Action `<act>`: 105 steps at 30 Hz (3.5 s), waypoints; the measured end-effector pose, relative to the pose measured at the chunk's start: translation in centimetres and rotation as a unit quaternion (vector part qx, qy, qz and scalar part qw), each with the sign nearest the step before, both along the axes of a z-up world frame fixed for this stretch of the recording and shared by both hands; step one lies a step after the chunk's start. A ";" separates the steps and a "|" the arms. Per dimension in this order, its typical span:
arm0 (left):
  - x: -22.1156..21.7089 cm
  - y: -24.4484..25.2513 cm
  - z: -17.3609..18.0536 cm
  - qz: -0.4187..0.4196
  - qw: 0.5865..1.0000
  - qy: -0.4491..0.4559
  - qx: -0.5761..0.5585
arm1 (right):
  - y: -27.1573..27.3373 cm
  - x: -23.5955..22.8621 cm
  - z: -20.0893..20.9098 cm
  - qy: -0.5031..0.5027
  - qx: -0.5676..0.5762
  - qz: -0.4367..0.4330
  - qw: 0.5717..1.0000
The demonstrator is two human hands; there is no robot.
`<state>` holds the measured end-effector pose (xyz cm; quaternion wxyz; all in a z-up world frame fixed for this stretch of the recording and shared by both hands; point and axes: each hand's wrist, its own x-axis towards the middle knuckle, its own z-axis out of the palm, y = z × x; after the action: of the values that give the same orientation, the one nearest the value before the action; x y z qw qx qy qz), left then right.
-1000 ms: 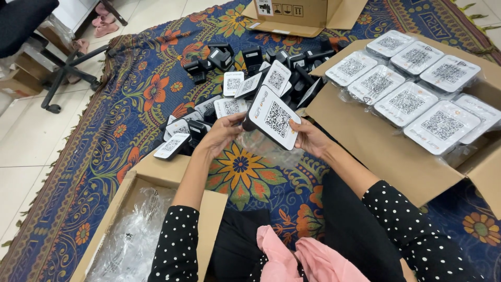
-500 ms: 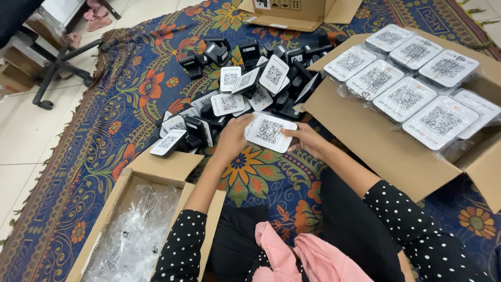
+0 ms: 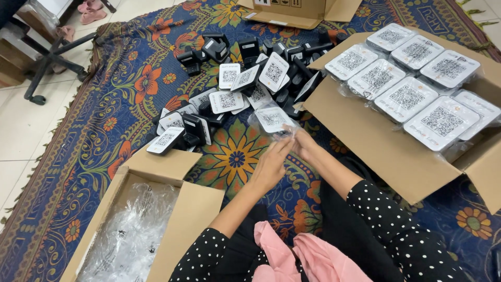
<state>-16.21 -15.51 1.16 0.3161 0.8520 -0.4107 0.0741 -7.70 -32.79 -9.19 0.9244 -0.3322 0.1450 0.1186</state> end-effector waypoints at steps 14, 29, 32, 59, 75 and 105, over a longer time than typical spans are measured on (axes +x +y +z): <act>4.5 3.2 -4.6 0.091 0.973 0.142 -0.155 | 2.9 3.4 -6.7 -0.084 -0.432 0.123 0.890; 11.1 12.0 -11.8 0.287 0.917 0.136 -0.241 | 1.5 0.3 -1.8 -0.075 -0.318 0.201 0.924; 11.0 13.7 -12.5 0.329 0.895 0.180 -0.243 | 1.1 -0.8 0.4 -0.052 -0.281 0.204 0.936; 10.3 7.0 -19.6 0.243 0.857 0.439 -0.118 | 4.8 3.3 -8.6 -0.309 -0.768 0.156 0.540; 14.2 10.4 -22.5 0.195 0.933 0.301 0.012 | 2.8 -1.8 7.8 -0.327 -0.786 0.404 0.335; 15.3 10.2 -22.3 0.117 0.926 0.338 -0.121 | -1.2 3.2 -7.8 -0.292 -0.554 0.171 0.761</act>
<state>-0.93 -5.32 -21.13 0.5263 0.8235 -0.1649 -0.1330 -4.47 -33.97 -16.98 0.5414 -0.8240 -0.1510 0.0712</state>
